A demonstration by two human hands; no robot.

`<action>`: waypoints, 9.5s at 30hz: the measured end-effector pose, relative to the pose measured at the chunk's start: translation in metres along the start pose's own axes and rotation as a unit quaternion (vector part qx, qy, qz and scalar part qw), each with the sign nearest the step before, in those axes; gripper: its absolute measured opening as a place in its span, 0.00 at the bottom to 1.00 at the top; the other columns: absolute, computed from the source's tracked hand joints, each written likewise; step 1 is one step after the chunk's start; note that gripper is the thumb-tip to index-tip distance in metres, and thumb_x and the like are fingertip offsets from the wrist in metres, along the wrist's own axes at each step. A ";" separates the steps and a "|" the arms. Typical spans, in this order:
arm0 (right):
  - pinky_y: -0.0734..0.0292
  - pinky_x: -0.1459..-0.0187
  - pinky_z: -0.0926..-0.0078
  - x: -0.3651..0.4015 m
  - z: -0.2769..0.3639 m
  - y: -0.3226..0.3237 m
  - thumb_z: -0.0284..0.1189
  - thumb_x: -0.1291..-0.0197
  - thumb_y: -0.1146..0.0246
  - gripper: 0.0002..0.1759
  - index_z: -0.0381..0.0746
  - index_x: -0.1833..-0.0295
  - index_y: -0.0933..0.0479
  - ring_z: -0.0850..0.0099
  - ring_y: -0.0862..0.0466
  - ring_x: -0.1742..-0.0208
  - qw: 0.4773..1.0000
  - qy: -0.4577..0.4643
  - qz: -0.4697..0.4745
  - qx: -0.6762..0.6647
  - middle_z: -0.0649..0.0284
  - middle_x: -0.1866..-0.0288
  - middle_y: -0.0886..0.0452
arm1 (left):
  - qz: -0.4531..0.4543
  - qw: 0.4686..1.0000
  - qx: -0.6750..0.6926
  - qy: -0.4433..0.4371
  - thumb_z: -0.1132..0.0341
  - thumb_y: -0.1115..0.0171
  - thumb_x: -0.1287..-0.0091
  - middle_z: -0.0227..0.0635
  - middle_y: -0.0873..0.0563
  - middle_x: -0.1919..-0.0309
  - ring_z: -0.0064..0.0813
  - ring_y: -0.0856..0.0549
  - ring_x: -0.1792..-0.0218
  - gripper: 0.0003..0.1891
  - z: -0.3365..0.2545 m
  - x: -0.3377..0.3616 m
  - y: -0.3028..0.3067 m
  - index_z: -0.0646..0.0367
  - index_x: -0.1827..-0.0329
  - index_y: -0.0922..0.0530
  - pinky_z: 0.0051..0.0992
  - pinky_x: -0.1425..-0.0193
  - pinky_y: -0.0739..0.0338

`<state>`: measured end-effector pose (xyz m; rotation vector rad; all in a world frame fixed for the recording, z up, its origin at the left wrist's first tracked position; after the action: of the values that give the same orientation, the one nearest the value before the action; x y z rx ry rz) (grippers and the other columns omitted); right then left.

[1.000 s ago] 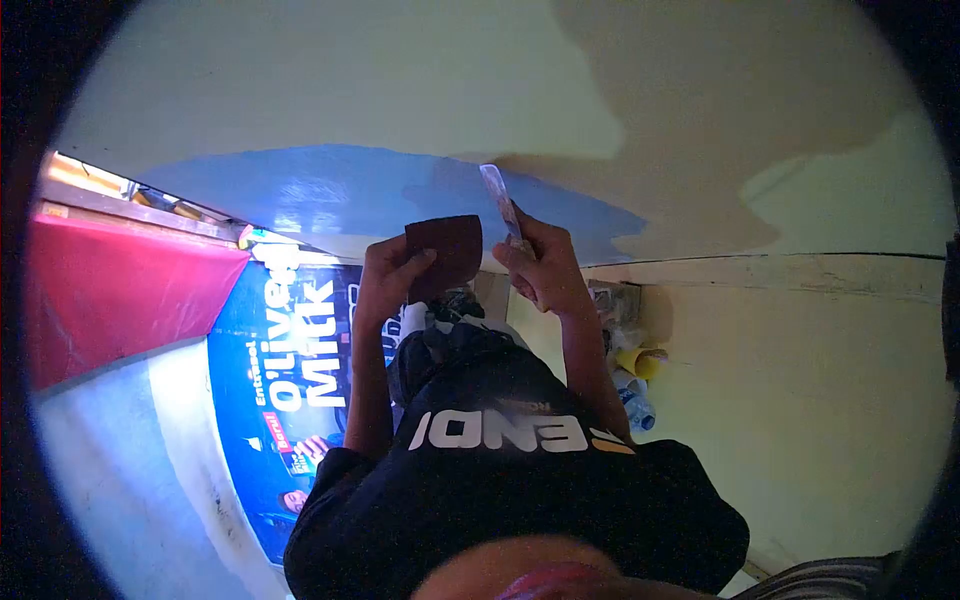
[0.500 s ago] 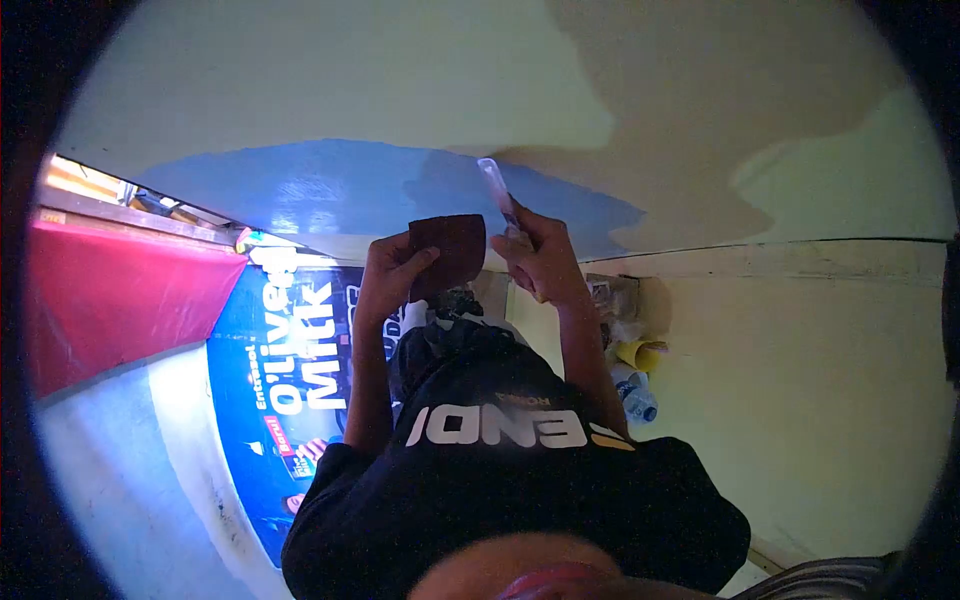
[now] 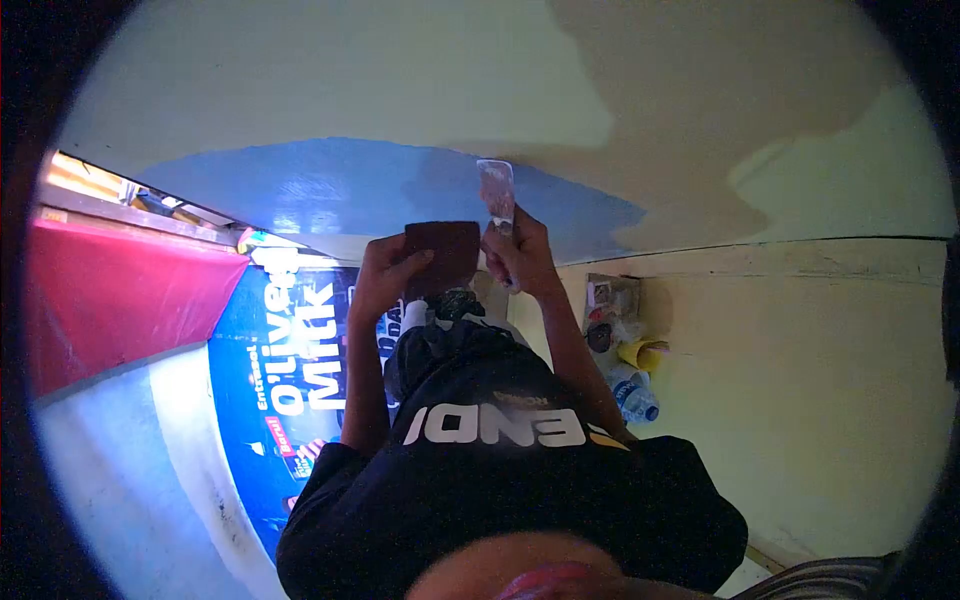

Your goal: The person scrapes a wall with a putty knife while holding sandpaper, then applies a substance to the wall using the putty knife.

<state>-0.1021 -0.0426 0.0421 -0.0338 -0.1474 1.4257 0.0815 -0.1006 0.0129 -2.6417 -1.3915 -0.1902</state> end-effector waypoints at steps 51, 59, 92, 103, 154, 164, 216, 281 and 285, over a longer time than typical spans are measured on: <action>0.42 0.86 0.81 -0.005 -0.008 -0.030 0.41 0.26 0.52 0.18 0.37 0.59 0.29 0.84 0.39 0.86 0.997 -0.064 -0.022 -0.038 0.72 0.82 0.37 | -0.005 1.000 -0.008 0.008 0.71 0.38 0.38 0.36 0.13 0.63 0.21 0.16 0.63 0.13 -0.001 -0.009 0.025 0.66 0.51 0.18 0.24 0.56 0.22; 0.41 0.85 0.83 -0.004 -0.009 -0.036 0.39 0.26 0.51 0.16 0.37 0.59 0.29 0.85 0.38 0.85 0.994 -0.076 -0.037 -0.069 0.72 0.81 0.37 | 0.009 1.000 -0.008 -0.006 0.70 0.38 0.37 0.35 0.13 0.63 0.20 0.18 0.64 0.13 -0.014 -0.013 0.014 0.68 0.52 0.18 0.24 0.58 0.22; 0.36 0.85 0.80 0.097 -0.088 0.087 0.33 0.32 0.41 0.20 0.40 0.37 0.29 0.83 0.32 0.84 0.962 -0.154 -0.225 -0.001 0.72 0.78 0.30 | 0.113 0.990 -0.012 0.077 0.69 0.36 0.37 0.34 0.13 0.58 0.23 0.17 0.57 0.14 0.010 -0.038 -0.051 0.65 0.50 0.17 0.26 0.48 0.25; 0.38 0.85 0.82 0.082 -0.125 0.136 0.29 0.34 0.42 0.41 0.45 0.21 0.56 0.84 0.36 0.83 0.851 0.116 -0.475 0.194 0.75 0.80 0.36 | 0.187 0.970 -0.128 0.082 0.70 0.35 0.37 0.33 0.13 0.61 0.21 0.17 0.60 0.11 0.007 -0.049 -0.091 0.64 0.53 0.17 0.26 0.51 0.25; 0.35 0.84 0.83 0.094 -0.120 0.177 0.36 0.33 0.41 0.39 0.45 0.22 0.52 0.85 0.36 0.85 0.858 0.031 -0.506 -0.081 0.75 0.83 0.37 | 0.194 0.948 -0.218 0.129 0.70 0.34 0.39 0.32 0.13 0.63 0.21 0.18 0.62 0.13 0.015 -0.043 -0.104 0.66 0.53 0.17 0.26 0.53 0.25; 0.35 0.84 0.82 0.096 -0.116 0.175 0.37 0.33 0.40 0.39 0.46 0.22 0.51 0.84 0.34 0.85 0.861 -0.021 -0.506 -0.057 0.74 0.83 0.35 | 0.198 0.946 -0.222 0.127 0.69 0.34 0.39 0.31 0.13 0.64 0.20 0.18 0.62 0.12 0.013 -0.037 -0.110 0.65 0.54 0.17 0.27 0.53 0.25; 0.41 0.89 0.81 0.091 -0.125 0.179 0.34 0.35 0.38 0.42 0.50 0.21 0.53 0.84 0.38 0.89 0.853 -0.003 -0.504 -0.136 0.75 0.85 0.35 | 0.213 0.950 -0.197 0.114 0.70 0.34 0.39 0.34 0.13 0.61 0.22 0.17 0.61 0.14 0.015 -0.041 -0.111 0.66 0.52 0.17 0.27 0.51 0.24; 0.35 0.89 0.73 0.094 -0.159 0.204 0.34 0.35 0.39 0.41 0.50 0.21 0.53 0.78 0.34 0.90 0.851 -0.059 -0.507 -0.121 0.69 0.85 0.30 | 0.201 0.955 -0.176 0.131 0.70 0.35 0.39 0.33 0.13 0.62 0.22 0.17 0.62 0.13 0.020 -0.030 -0.100 0.66 0.53 0.17 0.27 0.52 0.24; 0.38 0.88 0.83 0.096 -0.142 0.191 0.33 0.36 0.36 0.41 0.52 0.22 0.50 0.84 0.35 0.87 0.855 -0.028 -0.507 -0.103 0.73 0.79 0.33 | 0.191 0.952 -0.194 0.143 0.70 0.35 0.39 0.33 0.13 0.62 0.22 0.17 0.61 0.13 0.020 -0.034 -0.102 0.66 0.53 0.17 0.27 0.52 0.24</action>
<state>-0.2597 0.0893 -0.1116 -0.0781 -0.3111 0.3440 -0.0214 -0.0675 -0.0056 -2.9686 -0.7957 -0.8333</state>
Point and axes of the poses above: each hand's wrist, its own x-axis away from the middle knuckle, its own y-axis out of the back of the hand, z = x × y, the point moved 8 cm from there along -x, towards the middle knuckle
